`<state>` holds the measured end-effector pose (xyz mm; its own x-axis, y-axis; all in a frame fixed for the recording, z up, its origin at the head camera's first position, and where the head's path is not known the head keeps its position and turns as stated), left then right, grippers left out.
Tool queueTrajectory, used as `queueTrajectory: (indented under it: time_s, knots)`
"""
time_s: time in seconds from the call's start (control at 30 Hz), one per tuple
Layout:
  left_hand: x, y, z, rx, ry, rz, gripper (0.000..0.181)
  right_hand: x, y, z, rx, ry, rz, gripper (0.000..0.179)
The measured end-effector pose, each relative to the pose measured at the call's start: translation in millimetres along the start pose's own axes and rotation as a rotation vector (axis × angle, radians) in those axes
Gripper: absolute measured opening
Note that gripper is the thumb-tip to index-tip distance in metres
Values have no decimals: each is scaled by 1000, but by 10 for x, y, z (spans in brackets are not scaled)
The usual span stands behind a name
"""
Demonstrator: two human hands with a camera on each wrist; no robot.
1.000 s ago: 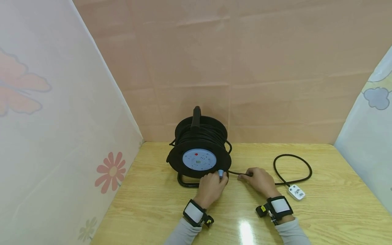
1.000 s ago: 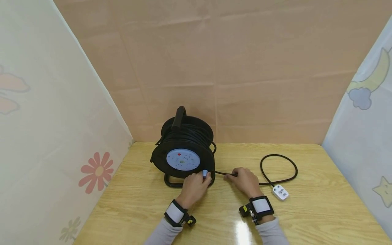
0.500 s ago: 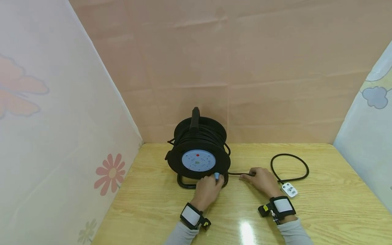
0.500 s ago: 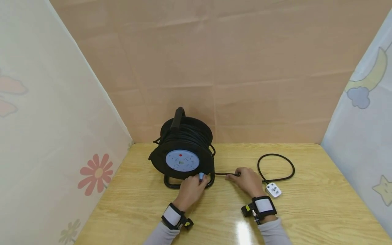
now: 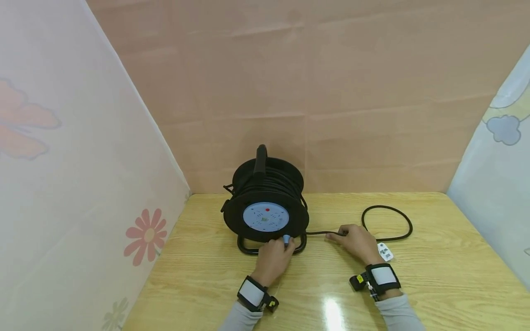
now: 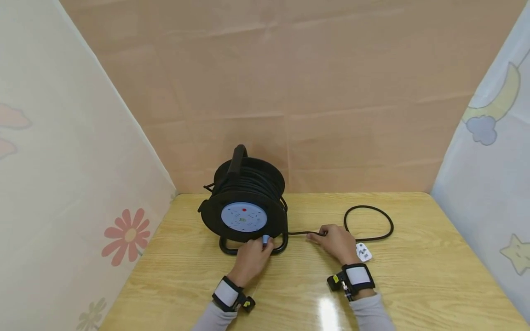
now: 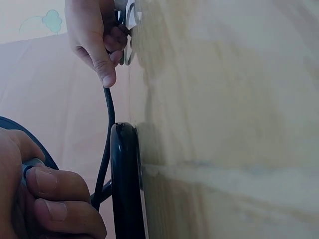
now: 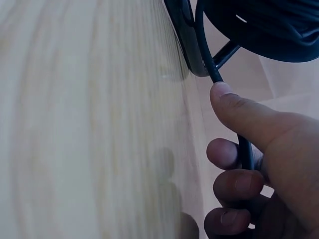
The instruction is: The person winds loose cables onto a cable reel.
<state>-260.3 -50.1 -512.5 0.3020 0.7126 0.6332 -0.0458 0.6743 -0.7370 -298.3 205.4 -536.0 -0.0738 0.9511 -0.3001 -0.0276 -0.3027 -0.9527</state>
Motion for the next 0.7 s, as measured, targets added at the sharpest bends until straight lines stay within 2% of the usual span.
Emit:
queueTrajectory:
  time_s: [0.23,0.47,0.7]
  knots:
    - [-93,-28,-17,-4,-6,-6,53,56,-4,18,8,3,12,45]
    - [-173,-70,-32,-4,-5,52,52,117,-24,22,2,13,23,44]
    - [-218,-139,-64,2,-21,43,51,122,-15,25,-4,20,21,46]
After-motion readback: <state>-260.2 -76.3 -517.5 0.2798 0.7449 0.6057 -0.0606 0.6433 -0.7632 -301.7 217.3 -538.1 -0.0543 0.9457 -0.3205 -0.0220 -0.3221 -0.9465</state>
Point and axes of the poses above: each hand's wrist, its own z-axis towards the middle knuckle, its own y-axis out of the palm, x = y × z, the point moved 7 cm from there along z, towards the middle knuckle, and after that the axes turned 14 degrees about -z, right-handed, at the moved point
